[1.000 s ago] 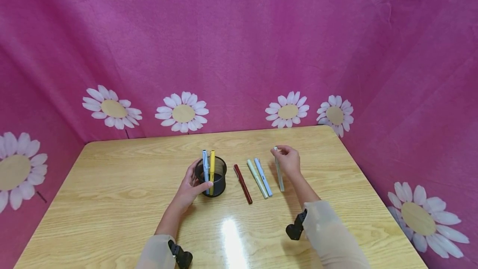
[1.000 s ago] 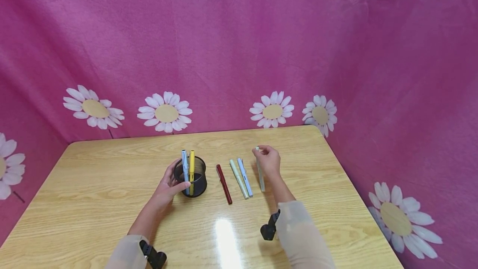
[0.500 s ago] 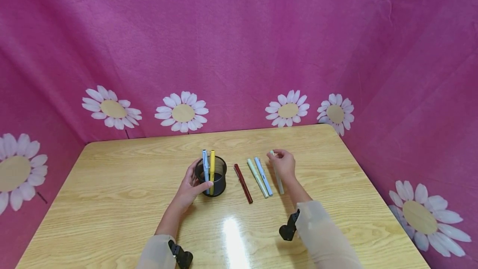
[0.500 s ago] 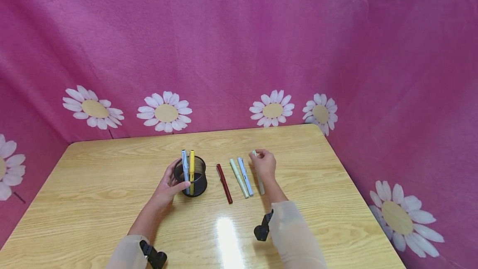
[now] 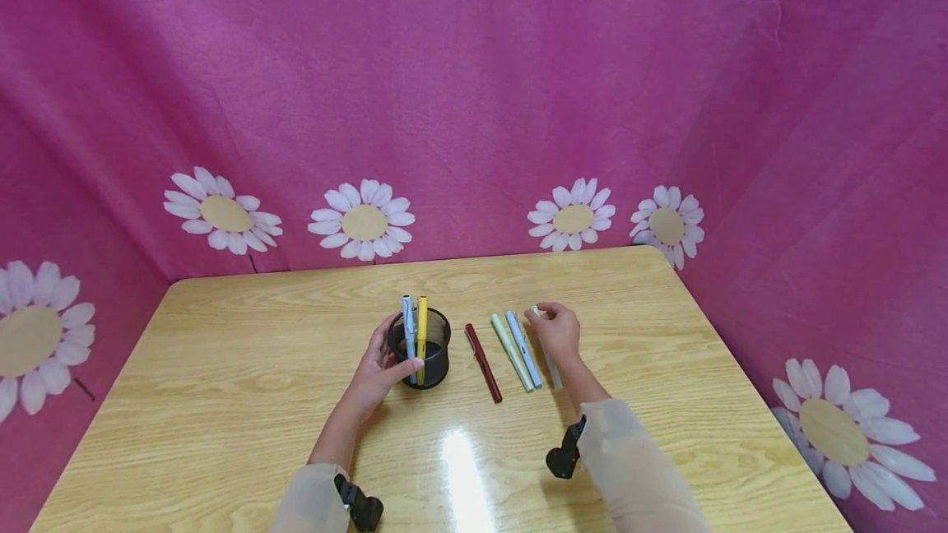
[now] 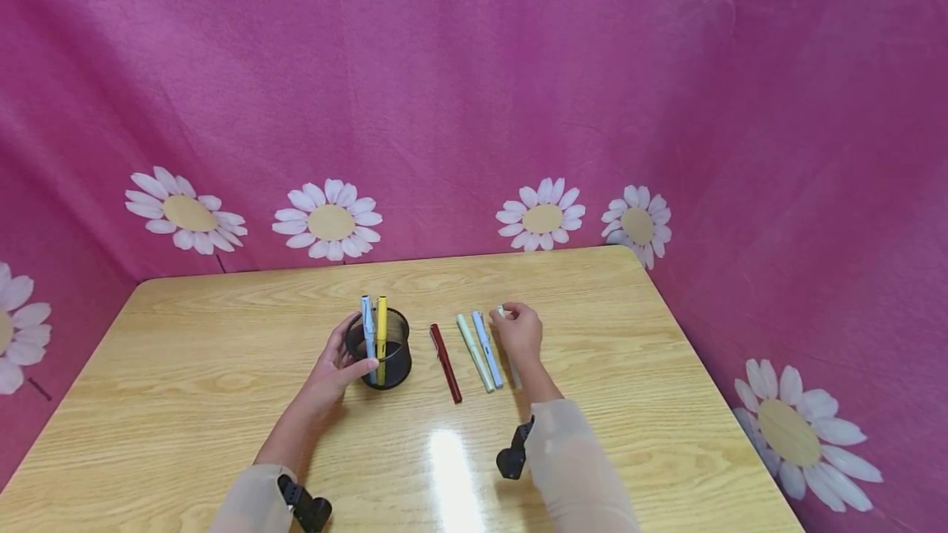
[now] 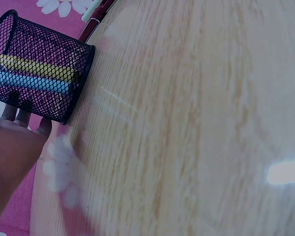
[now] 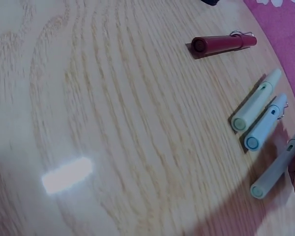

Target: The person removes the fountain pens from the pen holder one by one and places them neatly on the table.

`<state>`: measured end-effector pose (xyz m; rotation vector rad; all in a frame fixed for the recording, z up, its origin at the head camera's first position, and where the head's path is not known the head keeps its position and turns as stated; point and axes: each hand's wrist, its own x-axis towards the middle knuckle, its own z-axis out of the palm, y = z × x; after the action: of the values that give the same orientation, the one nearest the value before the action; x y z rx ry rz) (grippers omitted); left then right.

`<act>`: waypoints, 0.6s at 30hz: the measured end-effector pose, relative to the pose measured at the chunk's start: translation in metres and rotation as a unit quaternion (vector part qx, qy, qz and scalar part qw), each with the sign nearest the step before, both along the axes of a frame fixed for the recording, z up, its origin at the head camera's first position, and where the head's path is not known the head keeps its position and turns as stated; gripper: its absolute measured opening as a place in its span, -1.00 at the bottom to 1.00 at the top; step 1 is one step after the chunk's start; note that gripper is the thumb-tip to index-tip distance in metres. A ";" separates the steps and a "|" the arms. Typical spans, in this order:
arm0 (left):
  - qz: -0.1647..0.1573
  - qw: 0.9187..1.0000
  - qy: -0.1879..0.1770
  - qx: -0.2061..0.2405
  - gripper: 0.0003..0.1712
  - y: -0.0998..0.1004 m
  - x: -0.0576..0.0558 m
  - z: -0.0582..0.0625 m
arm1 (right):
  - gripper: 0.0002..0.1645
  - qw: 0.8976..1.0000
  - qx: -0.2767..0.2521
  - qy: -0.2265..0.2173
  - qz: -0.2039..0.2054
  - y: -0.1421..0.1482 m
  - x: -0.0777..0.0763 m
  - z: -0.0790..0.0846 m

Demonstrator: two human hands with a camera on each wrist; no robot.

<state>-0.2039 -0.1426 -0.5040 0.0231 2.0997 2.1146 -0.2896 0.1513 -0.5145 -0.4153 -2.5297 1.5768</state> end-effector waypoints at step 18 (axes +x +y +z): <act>0.004 1.000 -0.002 -0.002 -0.03 -0.001 -0.002 0.000 | -0.60 0.996 0.069 -0.044 0.021 -0.007 0.000 0.000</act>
<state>-0.2056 -0.1433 -0.5045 0.0107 2.1055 2.1128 -0.2892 0.1439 -0.5144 -0.4277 -2.7109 1.4142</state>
